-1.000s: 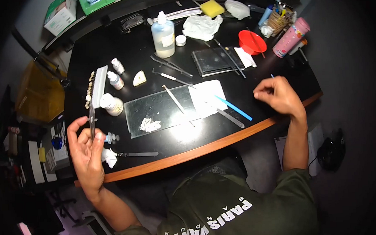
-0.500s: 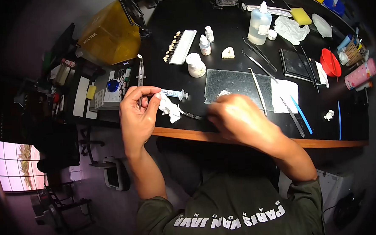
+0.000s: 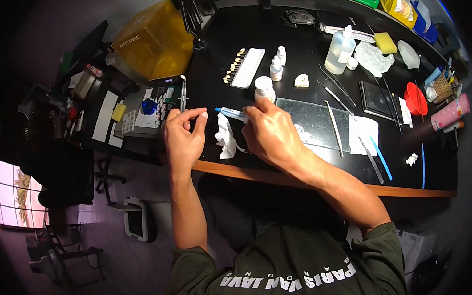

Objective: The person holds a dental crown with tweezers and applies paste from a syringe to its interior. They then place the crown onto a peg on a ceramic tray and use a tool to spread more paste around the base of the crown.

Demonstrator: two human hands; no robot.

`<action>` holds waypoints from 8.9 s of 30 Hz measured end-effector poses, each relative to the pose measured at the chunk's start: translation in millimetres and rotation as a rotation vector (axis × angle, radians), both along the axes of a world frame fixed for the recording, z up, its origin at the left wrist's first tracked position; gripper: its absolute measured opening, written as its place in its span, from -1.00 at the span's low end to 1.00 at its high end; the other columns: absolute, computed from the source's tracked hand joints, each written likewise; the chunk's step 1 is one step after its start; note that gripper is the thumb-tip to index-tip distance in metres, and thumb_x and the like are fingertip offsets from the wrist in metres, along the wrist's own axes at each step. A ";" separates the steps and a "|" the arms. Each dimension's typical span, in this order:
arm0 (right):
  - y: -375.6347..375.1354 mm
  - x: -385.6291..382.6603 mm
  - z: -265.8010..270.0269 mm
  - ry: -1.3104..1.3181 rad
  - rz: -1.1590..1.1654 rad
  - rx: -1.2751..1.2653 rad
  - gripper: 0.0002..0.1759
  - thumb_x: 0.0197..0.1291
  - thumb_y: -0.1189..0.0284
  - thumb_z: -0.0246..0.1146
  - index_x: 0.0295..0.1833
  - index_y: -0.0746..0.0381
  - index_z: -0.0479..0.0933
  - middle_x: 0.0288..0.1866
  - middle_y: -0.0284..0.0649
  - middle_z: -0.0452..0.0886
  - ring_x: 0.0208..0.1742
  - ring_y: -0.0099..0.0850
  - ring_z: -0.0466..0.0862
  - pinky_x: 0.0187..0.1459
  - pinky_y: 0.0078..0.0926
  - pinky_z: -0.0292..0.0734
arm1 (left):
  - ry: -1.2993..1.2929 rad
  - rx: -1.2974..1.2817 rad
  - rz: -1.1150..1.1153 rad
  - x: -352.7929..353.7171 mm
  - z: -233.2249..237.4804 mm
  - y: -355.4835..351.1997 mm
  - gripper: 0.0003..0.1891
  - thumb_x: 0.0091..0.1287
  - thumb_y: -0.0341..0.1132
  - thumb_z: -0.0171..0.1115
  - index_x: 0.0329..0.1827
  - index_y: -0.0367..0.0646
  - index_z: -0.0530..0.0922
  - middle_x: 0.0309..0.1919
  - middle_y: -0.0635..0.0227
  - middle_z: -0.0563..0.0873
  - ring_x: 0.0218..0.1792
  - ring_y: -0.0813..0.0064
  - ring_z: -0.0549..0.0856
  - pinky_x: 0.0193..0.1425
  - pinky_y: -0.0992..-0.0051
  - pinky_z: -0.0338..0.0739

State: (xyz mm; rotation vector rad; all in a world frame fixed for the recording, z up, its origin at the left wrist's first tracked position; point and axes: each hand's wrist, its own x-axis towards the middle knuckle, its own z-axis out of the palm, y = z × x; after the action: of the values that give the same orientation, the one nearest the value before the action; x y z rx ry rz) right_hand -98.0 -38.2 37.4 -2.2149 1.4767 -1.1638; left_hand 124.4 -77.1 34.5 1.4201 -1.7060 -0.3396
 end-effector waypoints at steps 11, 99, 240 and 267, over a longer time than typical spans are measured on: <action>19.7 -45.7 14.2 -1.035 0.231 0.765 -0.69 0.60 0.56 0.05 0.18 0.53 0.64 -0.10 -0.05 0.80 -0.18 -0.40 0.85 -0.05 -0.42 0.82 | 0.168 -0.046 -0.291 -25.7 12.3 6.2 -0.73 0.64 -0.30 0.36 -0.23 -0.33 0.70 -0.41 0.38 0.43 -0.46 0.59 0.42 -0.37 0.43 0.29; -33.1 -171.2 -6.5 -0.245 -0.469 0.271 -0.65 0.43 0.32 0.14 -0.18 0.42 0.65 -0.35 0.12 0.71 -0.27 0.00 0.73 -0.12 -0.04 0.54 | -0.259 -0.029 -0.415 -206.8 -21.1 -60.7 -0.77 0.15 -0.37 0.70 -0.18 -0.29 0.90 -0.26 -0.05 0.81 -0.23 0.08 0.84 -0.02 0.17 0.71; 14.0 -183.9 37.0 -0.509 -0.290 0.235 -0.82 0.54 0.49 0.35 -0.17 0.35 0.61 -0.38 -0.46 0.54 -0.31 -0.69 0.45 -0.26 -0.60 0.37 | 0.455 -0.009 -0.648 -200.9 18.9 -37.4 -0.85 0.61 -0.53 0.30 -0.09 -0.20 0.46 -0.42 0.50 0.55 -0.42 0.81 0.46 -0.37 0.64 0.33; 6.0 -155.2 23.1 -0.357 -0.360 -0.280 -0.80 0.36 0.68 0.46 0.07 0.36 0.81 -0.37 -0.28 0.69 -0.44 -0.63 0.53 -0.44 -0.61 0.33 | 0.264 -0.074 -0.466 -197.9 19.9 -39.2 -0.79 0.66 -0.39 0.32 0.07 -0.41 0.77 -0.47 0.46 0.65 -0.46 0.78 0.48 -0.41 0.61 0.33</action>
State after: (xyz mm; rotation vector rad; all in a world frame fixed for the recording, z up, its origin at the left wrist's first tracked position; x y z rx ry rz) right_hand -253.2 -32.1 60.5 -1.7981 1.6762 -1.8696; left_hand -73.4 -116.3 54.4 0.8673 -1.7910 -0.6791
